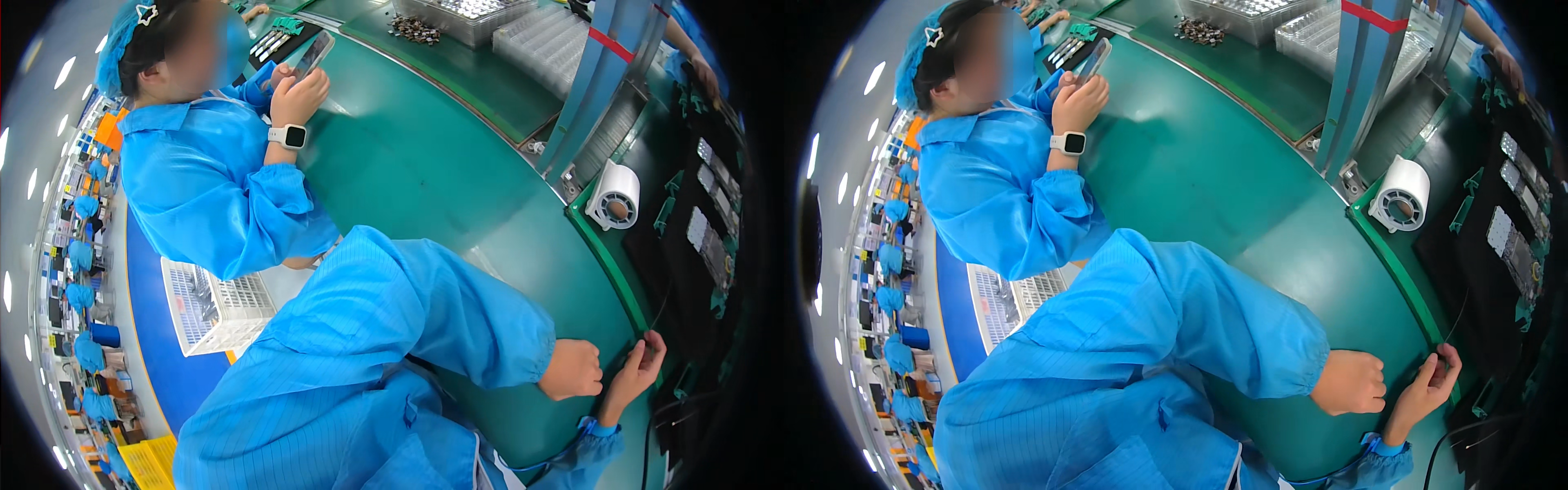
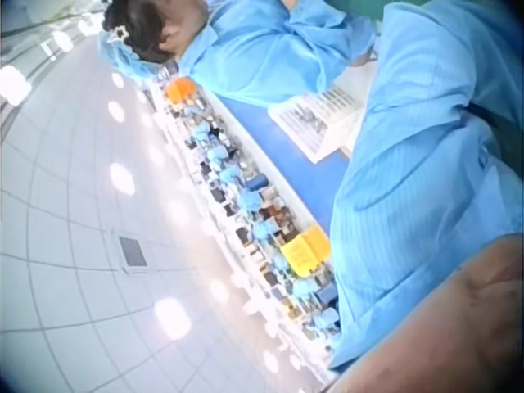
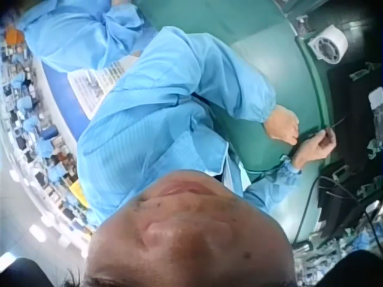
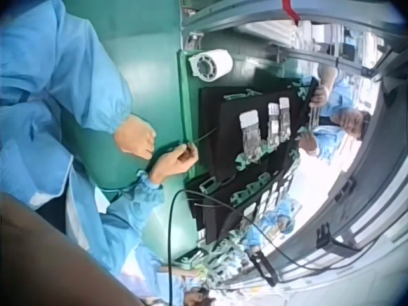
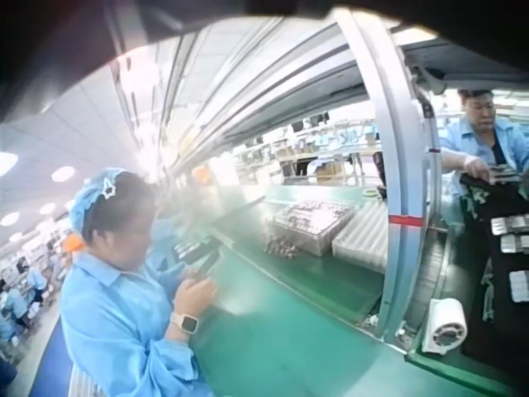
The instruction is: Assemble electronic components on an assembly line.
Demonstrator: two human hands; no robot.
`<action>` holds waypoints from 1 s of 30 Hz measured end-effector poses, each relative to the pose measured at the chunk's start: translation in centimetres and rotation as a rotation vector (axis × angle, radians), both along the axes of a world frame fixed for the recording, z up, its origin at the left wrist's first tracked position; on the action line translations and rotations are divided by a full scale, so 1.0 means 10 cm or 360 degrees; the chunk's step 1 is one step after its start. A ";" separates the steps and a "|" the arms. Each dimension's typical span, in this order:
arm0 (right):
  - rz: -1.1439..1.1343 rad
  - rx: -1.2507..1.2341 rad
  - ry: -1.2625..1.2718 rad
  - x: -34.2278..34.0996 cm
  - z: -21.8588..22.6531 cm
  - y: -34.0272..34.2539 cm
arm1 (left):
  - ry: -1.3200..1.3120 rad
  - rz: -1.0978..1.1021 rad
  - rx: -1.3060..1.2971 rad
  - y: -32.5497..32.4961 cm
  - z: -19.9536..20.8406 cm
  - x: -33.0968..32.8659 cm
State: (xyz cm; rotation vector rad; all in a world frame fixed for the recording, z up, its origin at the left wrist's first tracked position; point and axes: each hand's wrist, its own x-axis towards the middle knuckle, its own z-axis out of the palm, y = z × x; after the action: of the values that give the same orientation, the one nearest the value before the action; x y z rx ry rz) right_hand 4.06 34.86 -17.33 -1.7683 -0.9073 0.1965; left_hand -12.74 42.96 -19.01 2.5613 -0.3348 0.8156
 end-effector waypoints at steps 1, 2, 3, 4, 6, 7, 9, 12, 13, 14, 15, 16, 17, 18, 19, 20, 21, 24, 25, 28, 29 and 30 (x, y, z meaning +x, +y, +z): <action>0.0046 0.0042 -0.0035 0.03 -0.02 0.00 | -0.0002 0.0003 -0.0021 0.00 0.00 0.00; 0.0035 0.0047 -0.0035 0.04 -0.04 -0.01 | -0.0002 -0.0008 -0.0016 0.00 0.01 0.00; 0.0091 0.0038 -0.0046 0.06 -0.06 0.00 | 0.0000 -0.0010 -0.0023 0.01 0.02 -0.01; 0.0147 0.0028 -0.0058 0.06 -0.08 -0.01 | 0.0001 -0.0012 -0.0031 0.01 0.02 -0.01; 0.0194 0.0001 -0.0020 0.06 -0.07 -0.02 | 0.0020 -0.0016 -0.0031 0.01 0.01 0.00; 0.0243 -0.0028 0.0018 0.06 -0.06 -0.03 | 0.0037 -0.0019 -0.0033 0.01 0.01 0.00; 0.0250 -0.0032 0.0022 0.05 -0.05 -0.03 | 0.0031 -0.0025 -0.0045 0.02 0.00 0.00; 0.0256 -0.0057 0.0008 0.00 0.01 -0.01 | 0.0048 -0.0032 -0.0047 0.03 0.01 0.00; 0.0255 -0.0075 -0.0009 -0.01 0.03 0.00 | 0.0073 -0.0033 -0.0034 0.04 0.02 0.00; 0.0250 -0.0078 -0.0015 -0.01 0.03 -0.01 | 0.0067 -0.0038 -0.0036 0.03 0.02 0.00; 0.0260 -0.0078 -0.0010 -0.02 0.02 -0.01 | 0.0056 -0.0030 -0.0050 0.03 0.02 -0.01; 0.0270 -0.0076 -0.0004 -0.03 0.02 0.00 | 0.0046 -0.0023 -0.0064 0.03 0.01 -0.01; 0.0271 -0.0061 0.0001 -0.04 0.02 0.00 | 0.0041 -0.0024 -0.0063 0.03 0.00 0.00; 0.0271 -0.0059 -0.0001 -0.04 0.02 0.00 | 0.0037 -0.0024 -0.0070 0.02 -0.01 0.00; 0.0270 -0.0058 0.0001 -0.04 0.02 -0.01 | 0.0033 -0.0024 -0.0077 0.02 -0.01 0.00; 0.0270 -0.0057 0.0004 -0.03 0.02 -0.02 | 0.0033 -0.0024 -0.0073 0.02 -0.01 0.01; 0.0268 -0.0055 0.0005 -0.04 0.02 -0.02 | 0.0035 -0.0019 -0.0076 0.01 -0.02 0.01; 0.0270 -0.0086 -0.0004 -0.05 0.02 -0.01 | 0.0015 -0.0008 -0.0102 0.01 -0.03 0.01; 0.0281 -0.0075 0.0007 -0.05 0.02 0.00 | -0.0011 0.0000 -0.0129 0.02 -0.04 0.01; 0.0298 -0.0069 0.0010 -0.05 0.02 -0.01 | 0.0040 -0.0070 -0.0099 0.04 0.01 0.00; 0.0300 -0.0071 0.0000 -0.05 0.02 -0.02 | 0.0041 -0.0066 -0.0102 0.02 0.01 0.00; 0.0302 -0.0071 -0.0002 -0.05 0.02 -0.02 | 0.0031 -0.0082 -0.0101 0.03 0.01 0.00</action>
State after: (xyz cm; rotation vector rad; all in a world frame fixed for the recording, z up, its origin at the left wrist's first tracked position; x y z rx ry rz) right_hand 3.56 34.69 -17.09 -1.7223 -1.0794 0.3407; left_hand -12.77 43.26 -18.87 2.4899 -0.3616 0.7700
